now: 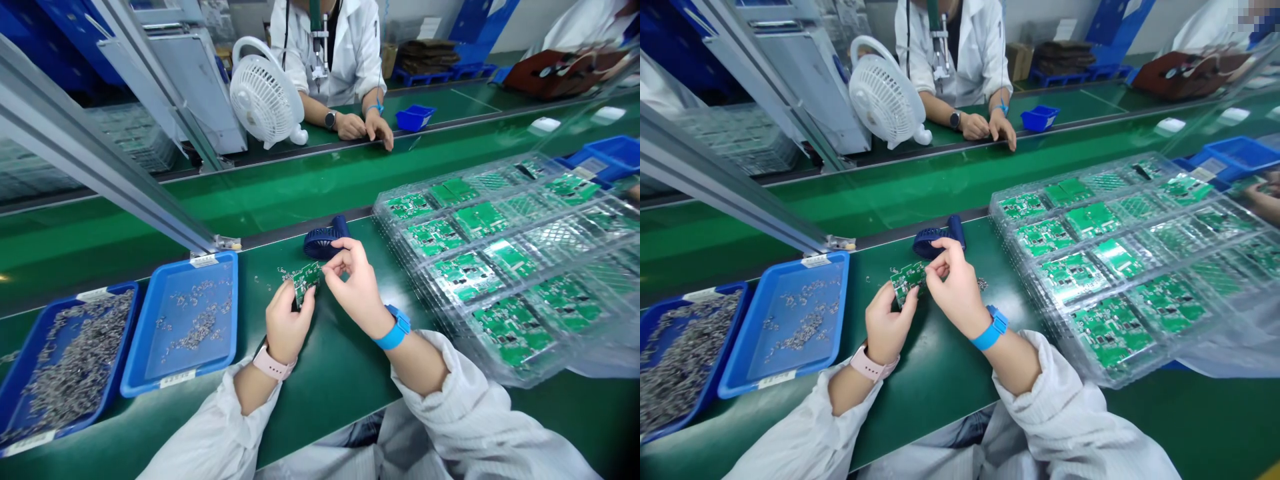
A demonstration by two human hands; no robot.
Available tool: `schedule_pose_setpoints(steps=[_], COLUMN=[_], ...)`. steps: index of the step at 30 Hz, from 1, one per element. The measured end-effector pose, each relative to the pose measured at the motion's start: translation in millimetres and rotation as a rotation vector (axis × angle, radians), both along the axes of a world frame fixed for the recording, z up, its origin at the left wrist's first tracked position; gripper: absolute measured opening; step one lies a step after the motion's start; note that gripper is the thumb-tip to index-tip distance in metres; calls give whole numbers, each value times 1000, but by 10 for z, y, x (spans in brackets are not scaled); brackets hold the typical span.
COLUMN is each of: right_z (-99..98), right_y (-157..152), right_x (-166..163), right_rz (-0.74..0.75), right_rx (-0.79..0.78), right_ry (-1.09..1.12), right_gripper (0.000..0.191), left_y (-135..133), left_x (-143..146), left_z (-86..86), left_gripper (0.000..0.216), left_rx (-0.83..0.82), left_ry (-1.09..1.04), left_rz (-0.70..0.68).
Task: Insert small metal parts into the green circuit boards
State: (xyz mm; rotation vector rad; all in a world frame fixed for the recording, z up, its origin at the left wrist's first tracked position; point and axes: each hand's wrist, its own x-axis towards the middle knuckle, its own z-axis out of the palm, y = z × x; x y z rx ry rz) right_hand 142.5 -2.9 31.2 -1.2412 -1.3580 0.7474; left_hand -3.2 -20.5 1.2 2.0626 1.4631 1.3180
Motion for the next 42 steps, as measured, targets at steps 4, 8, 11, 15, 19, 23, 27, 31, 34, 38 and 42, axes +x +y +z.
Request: schedule_pose_setpoints(steps=[4, 8, 11, 15, 19, 23, 27, 31, 34, 38, 42], right_z=[3, 3, -6, -32, -61, -77, -84, -86, -75, -66, -83], right_y=[-11, -26, -32, -23, -12, -12, -13, 3, 17, 30, 45], right_x=[1, -2, -10, -25, -37, -55, -84, -90, -71, -39, -18], right_rz=[10, 4, 3, 8, 11, 6, -1, 9, 15, 24, 26], right_rx=[10, 30, 36, 41, 39, 36, 43, 24, 9, 15, 2], right_ry=[-21, -81, -138, -187, -219, -258, -279, -225, -143, -84, -46], right_gripper=[41, 38, 35, 31, 31, 31, 30, 29, 32, 32, 28], left_y=[-3, -21, -39, -55, -58, -62, -60, -33, -10, 7, 9], left_x=[12, 20, 29, 42, 48, 51, 51, 40, 27, 17, 11], left_z=[1, -7, -12, -17, -25, -36, -45, -33, -22, -18, -14], left_gripper=[3, 14, 14, 14, 14, 13, 10, 14, 17, 15, 8], left_rx=[38, 73, 107, 138, 156, 168, 180, 88, 21, -3, -1], left_ry=[59, 148, 220, 276, 306, 327, 335, 259, 183, 123, 73], left_rz=[2, 21, 25, 30, 35, 32, 25, 56, 88, 100, 85])
